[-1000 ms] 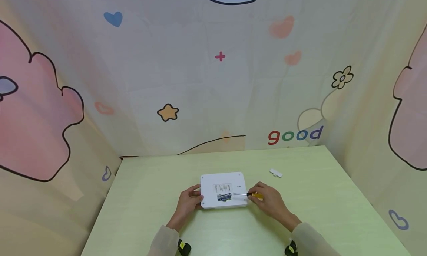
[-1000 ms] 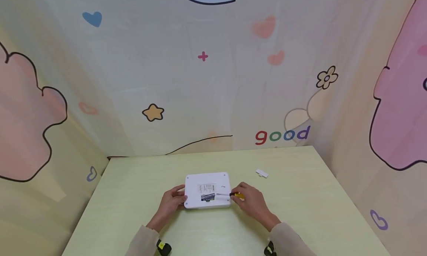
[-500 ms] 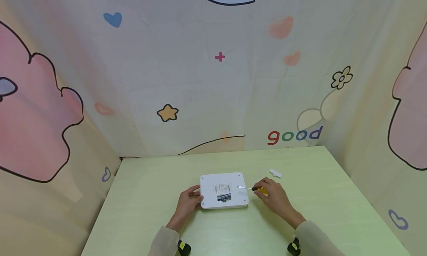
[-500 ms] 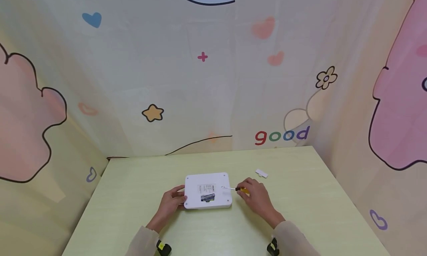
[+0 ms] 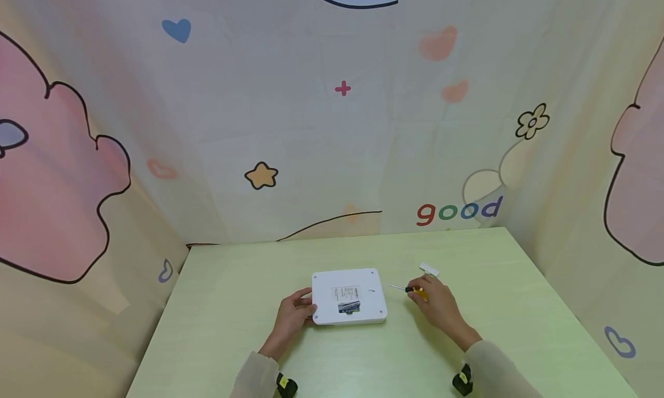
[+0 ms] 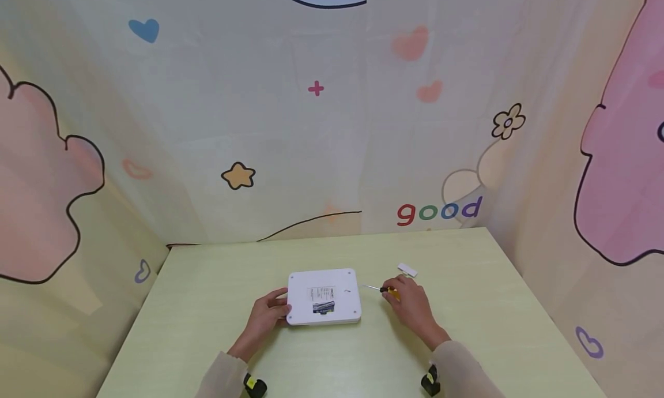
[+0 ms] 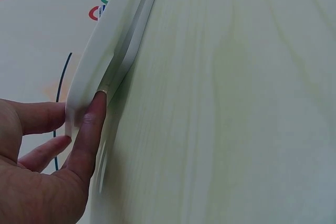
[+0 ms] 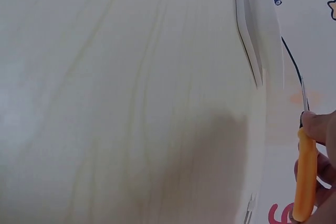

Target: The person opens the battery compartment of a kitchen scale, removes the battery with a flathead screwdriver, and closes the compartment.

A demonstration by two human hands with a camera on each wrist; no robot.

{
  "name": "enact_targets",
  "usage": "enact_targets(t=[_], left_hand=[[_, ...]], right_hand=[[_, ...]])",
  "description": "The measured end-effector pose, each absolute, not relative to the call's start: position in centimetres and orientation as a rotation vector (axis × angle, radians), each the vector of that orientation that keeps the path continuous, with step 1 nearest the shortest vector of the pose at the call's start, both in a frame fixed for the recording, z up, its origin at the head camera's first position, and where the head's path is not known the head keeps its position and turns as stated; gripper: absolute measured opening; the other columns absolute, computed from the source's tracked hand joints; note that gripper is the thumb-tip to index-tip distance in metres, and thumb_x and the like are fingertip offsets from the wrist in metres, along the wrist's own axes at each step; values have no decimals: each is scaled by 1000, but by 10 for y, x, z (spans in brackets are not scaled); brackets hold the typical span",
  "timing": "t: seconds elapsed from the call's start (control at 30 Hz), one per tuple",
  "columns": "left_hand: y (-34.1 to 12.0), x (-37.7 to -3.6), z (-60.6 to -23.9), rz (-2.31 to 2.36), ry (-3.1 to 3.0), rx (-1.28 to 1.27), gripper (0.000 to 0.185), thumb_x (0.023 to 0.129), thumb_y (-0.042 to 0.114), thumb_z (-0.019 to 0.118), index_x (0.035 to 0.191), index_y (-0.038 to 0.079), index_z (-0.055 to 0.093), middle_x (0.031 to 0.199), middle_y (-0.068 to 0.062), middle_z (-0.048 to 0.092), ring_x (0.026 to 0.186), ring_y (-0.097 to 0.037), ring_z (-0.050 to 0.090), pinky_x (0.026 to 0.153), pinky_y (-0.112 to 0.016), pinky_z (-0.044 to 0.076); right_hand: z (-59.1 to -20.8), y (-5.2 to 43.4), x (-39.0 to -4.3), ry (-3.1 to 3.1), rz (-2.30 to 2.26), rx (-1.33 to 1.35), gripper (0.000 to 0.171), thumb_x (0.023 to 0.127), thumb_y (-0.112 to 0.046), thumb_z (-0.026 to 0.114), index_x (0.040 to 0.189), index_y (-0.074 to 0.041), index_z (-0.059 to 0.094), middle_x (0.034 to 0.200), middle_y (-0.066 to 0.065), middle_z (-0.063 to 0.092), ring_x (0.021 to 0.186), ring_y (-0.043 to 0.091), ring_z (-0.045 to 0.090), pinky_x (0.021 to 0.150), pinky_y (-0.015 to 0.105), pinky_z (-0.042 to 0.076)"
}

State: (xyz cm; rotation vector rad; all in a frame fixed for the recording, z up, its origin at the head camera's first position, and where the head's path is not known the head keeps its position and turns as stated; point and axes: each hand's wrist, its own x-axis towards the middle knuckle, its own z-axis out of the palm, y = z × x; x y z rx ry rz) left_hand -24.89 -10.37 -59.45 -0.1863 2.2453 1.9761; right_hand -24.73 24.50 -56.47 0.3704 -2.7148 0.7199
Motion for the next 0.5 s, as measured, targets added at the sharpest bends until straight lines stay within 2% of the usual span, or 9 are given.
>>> enact_targets(t=[0.5], left_hand=[[-104,-247,-594,1992,2227,-165,50,89,1,65,138,3,54,114,-20,62,82,-16,65,66,-31,58]], right_hand=[[-567,264,-252,-2843,701,266,12,88,-14,72,99,-11,69,98,6,67,89,26,61,74,47,50]])
